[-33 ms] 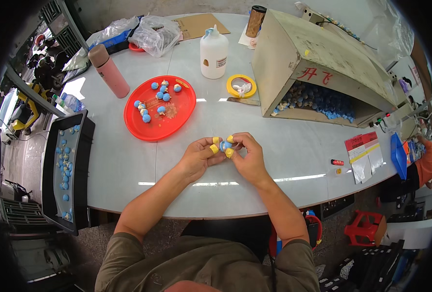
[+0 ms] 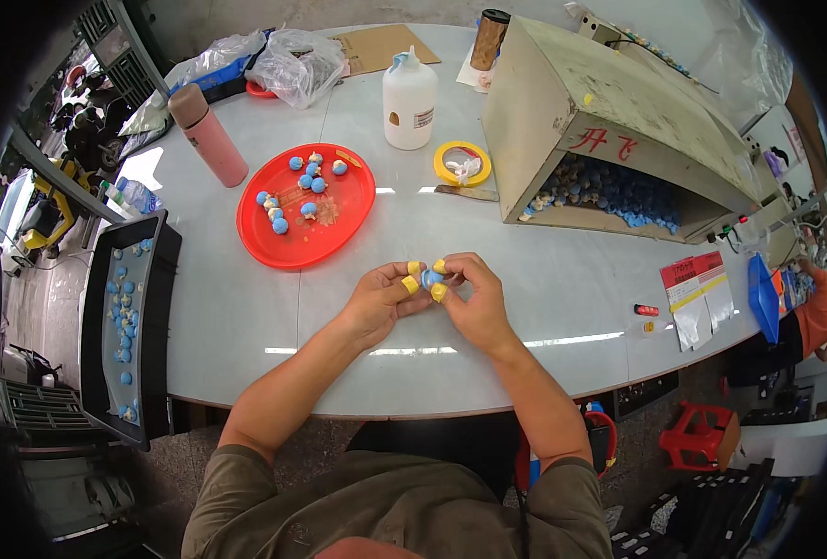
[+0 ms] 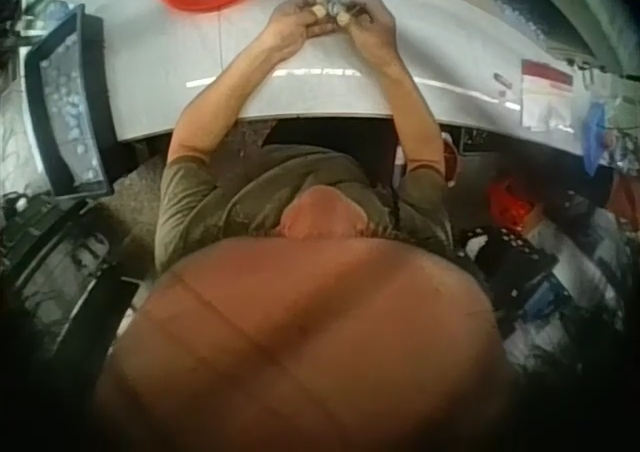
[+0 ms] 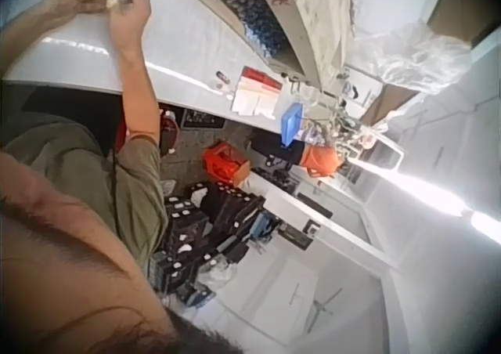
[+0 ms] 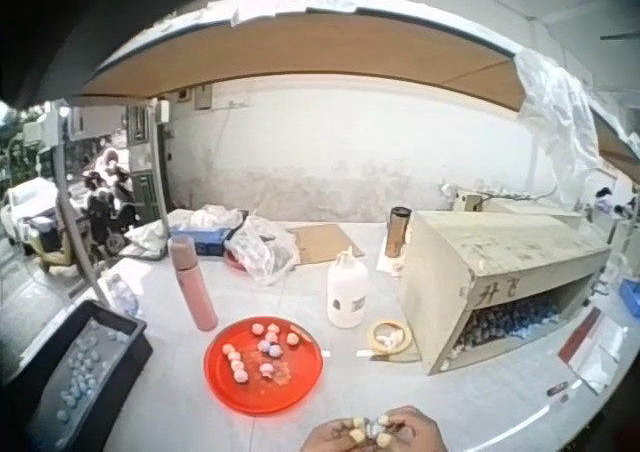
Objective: The person assembles small multi-colored spherical toy parts by hand, using a glue bottle to join the components.
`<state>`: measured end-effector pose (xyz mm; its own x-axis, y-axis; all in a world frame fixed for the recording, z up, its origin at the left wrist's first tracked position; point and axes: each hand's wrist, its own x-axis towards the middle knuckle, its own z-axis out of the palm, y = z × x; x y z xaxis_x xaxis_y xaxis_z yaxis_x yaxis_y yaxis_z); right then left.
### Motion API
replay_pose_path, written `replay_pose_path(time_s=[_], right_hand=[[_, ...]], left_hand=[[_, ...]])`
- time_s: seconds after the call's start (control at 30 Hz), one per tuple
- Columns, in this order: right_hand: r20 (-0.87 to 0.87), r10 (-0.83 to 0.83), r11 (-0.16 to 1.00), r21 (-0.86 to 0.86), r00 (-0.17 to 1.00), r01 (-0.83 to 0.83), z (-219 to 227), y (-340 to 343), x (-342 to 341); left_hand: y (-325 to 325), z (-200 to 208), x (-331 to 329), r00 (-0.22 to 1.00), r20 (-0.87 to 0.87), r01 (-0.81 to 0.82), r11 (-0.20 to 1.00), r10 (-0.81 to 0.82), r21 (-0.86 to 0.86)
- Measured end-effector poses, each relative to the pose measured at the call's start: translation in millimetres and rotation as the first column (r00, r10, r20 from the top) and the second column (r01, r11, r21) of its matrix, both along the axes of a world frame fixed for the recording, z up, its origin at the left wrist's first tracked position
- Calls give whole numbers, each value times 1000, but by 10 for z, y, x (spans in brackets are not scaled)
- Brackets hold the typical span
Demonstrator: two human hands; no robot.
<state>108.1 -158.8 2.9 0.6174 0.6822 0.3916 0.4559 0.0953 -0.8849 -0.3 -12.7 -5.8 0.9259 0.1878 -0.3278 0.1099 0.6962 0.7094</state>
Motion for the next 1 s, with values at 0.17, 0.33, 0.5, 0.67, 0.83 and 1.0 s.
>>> replay_pose_path(time_s=[0.17,0.33,0.5,0.67,0.83,1.0], right_hand=[[27,5,1000,-5,1000,-5,-11,-17,11],[1,-16,999,-29,1000,16,37,-8,-29],[64,-16,999,-44,998,19,21,-19,-11],[16,4,1000,-15,1000,-3,18,-16,-18],[31,13,1000,-18,999,-13,1,-20,-8],[-42,68,998,-8,997,-69,-27,-45,43]], left_hand=[[-11,-24,11,1000,6,10,1000,-10,16],[-24,-3,0,1000,-5,-13,999,13,45],[-13,-37,5,999,30,11,998,-13,54],[-26,-40,9,1000,31,2,998,-4,60],[-31,-63,2,999,43,-6,998,3,66],[-39,-78,9,999,54,-8,999,5,44]])
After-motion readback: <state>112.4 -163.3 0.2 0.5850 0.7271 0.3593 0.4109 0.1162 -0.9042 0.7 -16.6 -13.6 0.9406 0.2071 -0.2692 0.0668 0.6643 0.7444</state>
